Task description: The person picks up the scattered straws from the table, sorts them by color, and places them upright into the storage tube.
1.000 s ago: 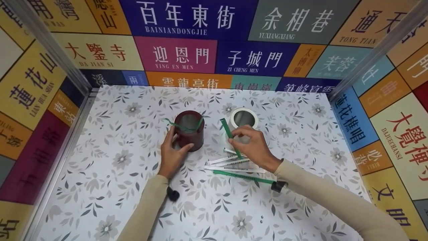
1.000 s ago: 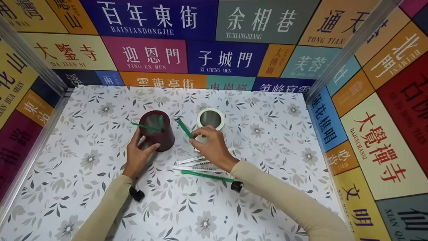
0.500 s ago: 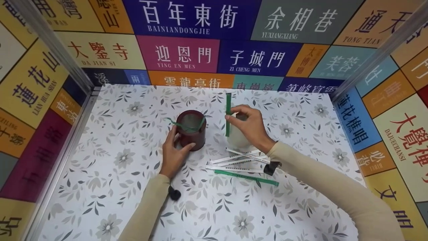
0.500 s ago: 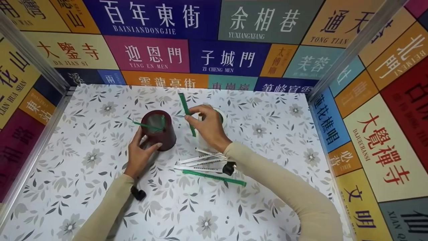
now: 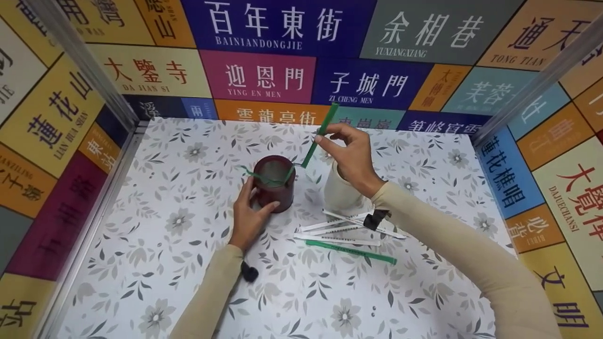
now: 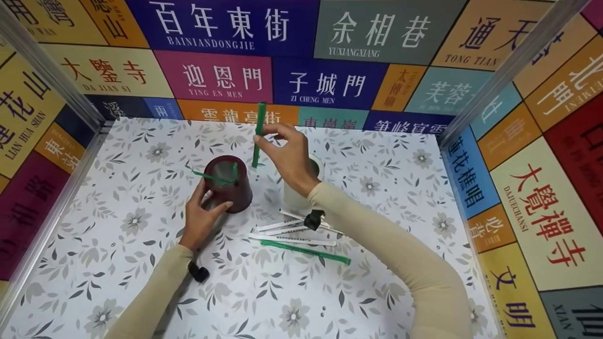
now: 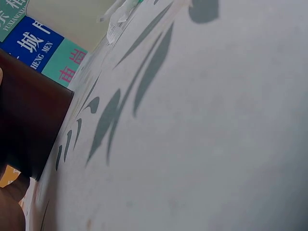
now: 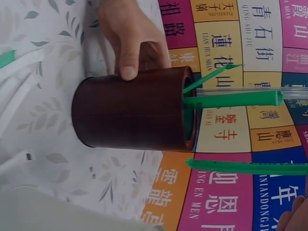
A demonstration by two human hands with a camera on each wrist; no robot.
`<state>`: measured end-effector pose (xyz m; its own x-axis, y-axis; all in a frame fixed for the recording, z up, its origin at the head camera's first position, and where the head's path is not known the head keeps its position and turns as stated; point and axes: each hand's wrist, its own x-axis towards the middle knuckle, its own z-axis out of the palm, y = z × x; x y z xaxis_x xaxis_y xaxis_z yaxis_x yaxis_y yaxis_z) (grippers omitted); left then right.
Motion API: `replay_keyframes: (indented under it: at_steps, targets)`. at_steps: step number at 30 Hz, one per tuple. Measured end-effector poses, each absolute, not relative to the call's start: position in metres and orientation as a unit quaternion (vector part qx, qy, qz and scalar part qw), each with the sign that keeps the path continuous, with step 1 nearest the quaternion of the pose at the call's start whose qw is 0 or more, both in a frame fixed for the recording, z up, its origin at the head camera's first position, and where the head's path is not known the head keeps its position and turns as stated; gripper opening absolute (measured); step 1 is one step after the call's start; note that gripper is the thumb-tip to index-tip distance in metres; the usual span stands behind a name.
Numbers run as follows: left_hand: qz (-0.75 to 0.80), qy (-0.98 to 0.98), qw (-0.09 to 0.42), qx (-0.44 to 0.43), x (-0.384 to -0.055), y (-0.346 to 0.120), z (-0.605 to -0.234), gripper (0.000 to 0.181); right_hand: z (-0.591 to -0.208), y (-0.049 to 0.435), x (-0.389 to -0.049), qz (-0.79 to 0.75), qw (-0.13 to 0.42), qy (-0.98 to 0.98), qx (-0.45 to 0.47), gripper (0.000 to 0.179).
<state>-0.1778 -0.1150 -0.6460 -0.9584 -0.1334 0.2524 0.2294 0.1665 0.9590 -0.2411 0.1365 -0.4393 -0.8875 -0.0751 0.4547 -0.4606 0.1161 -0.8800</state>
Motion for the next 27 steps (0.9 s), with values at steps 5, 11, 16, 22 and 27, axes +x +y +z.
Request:
replay_keyframes:
  at_steps: [5, 11, 16, 22, 27]
  targets:
    - [-0.636, -0.757, 0.144, -0.034, -0.177, -0.115, -0.646, 0.105, -0.436, 0.127, -0.243, 0.641, 0.141, -0.722, 0.220, 0.012]
    - [-0.633, -0.759, 0.148, -0.034, -0.178, -0.115, -0.646, 0.104, -0.453, 0.111, -0.241, 0.641, 0.125, -0.720, 0.234, 0.013]
    - [-0.634, -0.758, 0.149, -0.039, -0.178, -0.114, -0.646, 0.105, -0.478, 0.104, -0.238, 0.642, 0.094, -0.727, 0.224, 0.012]
    - [-0.634, -0.759, 0.146, -0.033, -0.178, -0.113, -0.646, 0.105, -0.502, 0.105, -0.237, 0.616, 0.070, -0.755, 0.216, 0.015]
    - [-0.639, -0.754, 0.146, -0.030, -0.177, -0.115, -0.646, 0.104, -0.511, 0.108, -0.233, 0.595, 0.040, -0.774, 0.213, 0.019]
